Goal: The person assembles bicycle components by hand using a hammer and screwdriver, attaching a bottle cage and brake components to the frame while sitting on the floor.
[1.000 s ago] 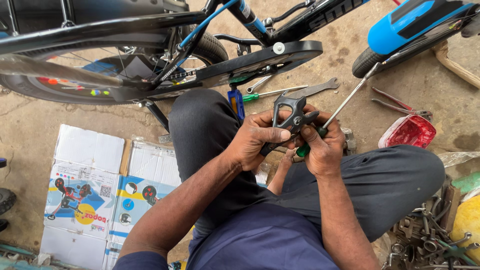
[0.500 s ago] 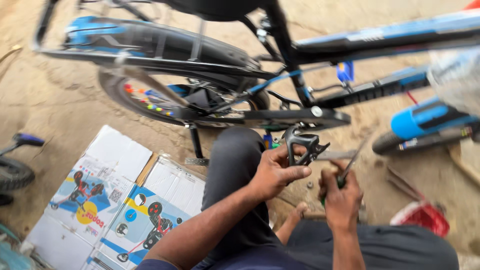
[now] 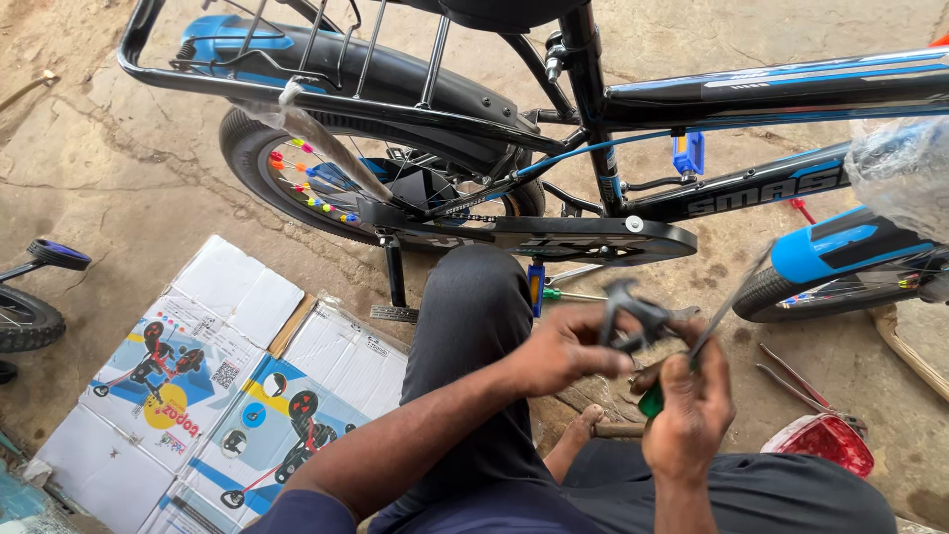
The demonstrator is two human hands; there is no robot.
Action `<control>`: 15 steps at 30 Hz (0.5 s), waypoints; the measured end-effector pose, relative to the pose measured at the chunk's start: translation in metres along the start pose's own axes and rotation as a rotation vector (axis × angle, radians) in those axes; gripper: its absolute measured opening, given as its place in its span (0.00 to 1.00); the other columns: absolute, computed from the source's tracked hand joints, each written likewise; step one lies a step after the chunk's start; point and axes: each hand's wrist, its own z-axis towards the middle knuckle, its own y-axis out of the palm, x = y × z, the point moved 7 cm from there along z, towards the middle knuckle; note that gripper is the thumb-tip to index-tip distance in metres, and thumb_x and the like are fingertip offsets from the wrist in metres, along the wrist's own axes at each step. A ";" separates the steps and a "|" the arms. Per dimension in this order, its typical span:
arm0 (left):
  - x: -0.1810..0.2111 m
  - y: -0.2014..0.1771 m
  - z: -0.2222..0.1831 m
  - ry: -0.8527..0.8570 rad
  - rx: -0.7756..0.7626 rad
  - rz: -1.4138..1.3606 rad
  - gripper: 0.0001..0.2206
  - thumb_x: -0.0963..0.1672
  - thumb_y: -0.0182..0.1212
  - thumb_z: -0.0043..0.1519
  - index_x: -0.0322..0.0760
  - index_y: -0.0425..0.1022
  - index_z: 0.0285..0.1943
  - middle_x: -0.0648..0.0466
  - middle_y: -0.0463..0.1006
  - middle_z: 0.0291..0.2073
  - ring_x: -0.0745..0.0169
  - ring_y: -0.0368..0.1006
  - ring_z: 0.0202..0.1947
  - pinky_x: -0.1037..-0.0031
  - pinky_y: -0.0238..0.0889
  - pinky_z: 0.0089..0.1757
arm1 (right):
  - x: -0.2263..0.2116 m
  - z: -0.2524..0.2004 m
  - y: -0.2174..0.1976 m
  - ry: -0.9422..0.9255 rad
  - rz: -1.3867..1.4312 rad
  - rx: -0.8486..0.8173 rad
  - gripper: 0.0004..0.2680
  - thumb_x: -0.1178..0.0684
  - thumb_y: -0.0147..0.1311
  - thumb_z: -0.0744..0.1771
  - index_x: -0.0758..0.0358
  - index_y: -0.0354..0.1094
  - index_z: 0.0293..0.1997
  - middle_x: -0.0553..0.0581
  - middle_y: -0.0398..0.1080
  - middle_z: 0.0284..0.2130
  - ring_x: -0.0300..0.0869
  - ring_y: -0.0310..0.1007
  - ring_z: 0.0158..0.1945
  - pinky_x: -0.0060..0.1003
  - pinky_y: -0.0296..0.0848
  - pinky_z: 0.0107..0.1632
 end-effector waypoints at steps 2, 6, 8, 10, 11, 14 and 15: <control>-0.003 0.012 -0.004 -0.013 -0.088 -0.014 0.17 0.42 0.70 0.61 0.35 0.73 0.58 0.54 0.81 0.41 0.69 0.77 0.42 0.75 0.72 0.44 | -0.012 0.009 0.006 -0.086 0.007 -0.012 0.21 0.50 0.54 0.71 0.73 0.56 0.70 0.57 0.72 0.54 0.36 0.75 0.53 0.27 0.77 0.54; 0.006 0.001 -0.006 -0.017 -0.082 0.077 0.20 0.43 0.69 0.63 0.32 0.73 0.63 0.51 0.80 0.41 0.65 0.75 0.39 0.75 0.68 0.38 | -0.015 0.020 0.021 -0.080 -0.065 -0.130 0.20 0.51 0.56 0.70 0.72 0.61 0.68 0.56 0.74 0.52 0.34 0.74 0.48 0.25 0.74 0.45; 0.006 -0.007 -0.007 -0.085 -0.003 0.049 0.19 0.44 0.66 0.64 0.31 0.74 0.63 0.48 0.82 0.39 0.60 0.77 0.36 0.75 0.66 0.30 | -0.018 0.024 0.032 -0.077 -0.092 -0.224 0.17 0.52 0.56 0.71 0.71 0.65 0.67 0.55 0.75 0.46 0.33 0.74 0.42 0.26 0.74 0.42; 0.014 -0.011 -0.007 -0.045 0.050 -0.001 0.19 0.44 0.61 0.68 0.32 0.73 0.66 0.46 0.82 0.40 0.57 0.78 0.38 0.75 0.67 0.30 | -0.022 0.032 0.038 -0.090 -0.248 -0.201 0.16 0.54 0.57 0.70 0.70 0.67 0.65 0.54 0.73 0.43 0.32 0.69 0.37 0.26 0.71 0.38; 0.017 -0.014 -0.005 -0.024 0.075 -0.025 0.18 0.45 0.59 0.70 0.32 0.73 0.68 0.44 0.82 0.41 0.55 0.79 0.38 0.75 0.68 0.31 | -0.026 0.036 0.041 -0.096 -0.326 -0.189 0.15 0.55 0.58 0.70 0.69 0.67 0.64 0.53 0.72 0.42 0.32 0.67 0.34 0.26 0.70 0.36; 0.028 -0.028 0.006 0.107 0.235 -0.191 0.18 0.43 0.57 0.69 0.31 0.71 0.66 0.48 0.79 0.53 0.54 0.79 0.50 0.68 0.79 0.42 | -0.036 0.029 0.039 -0.145 -0.313 -0.123 0.17 0.57 0.58 0.68 0.71 0.63 0.63 0.51 0.71 0.47 0.30 0.67 0.37 0.25 0.71 0.38; 0.029 -0.031 0.008 0.127 0.246 -0.279 0.17 0.44 0.57 0.70 0.30 0.71 0.67 0.47 0.79 0.52 0.52 0.79 0.50 0.67 0.79 0.42 | -0.033 0.022 0.034 -0.099 -0.277 -0.123 0.17 0.57 0.57 0.68 0.71 0.63 0.64 0.52 0.71 0.45 0.31 0.69 0.36 0.26 0.72 0.38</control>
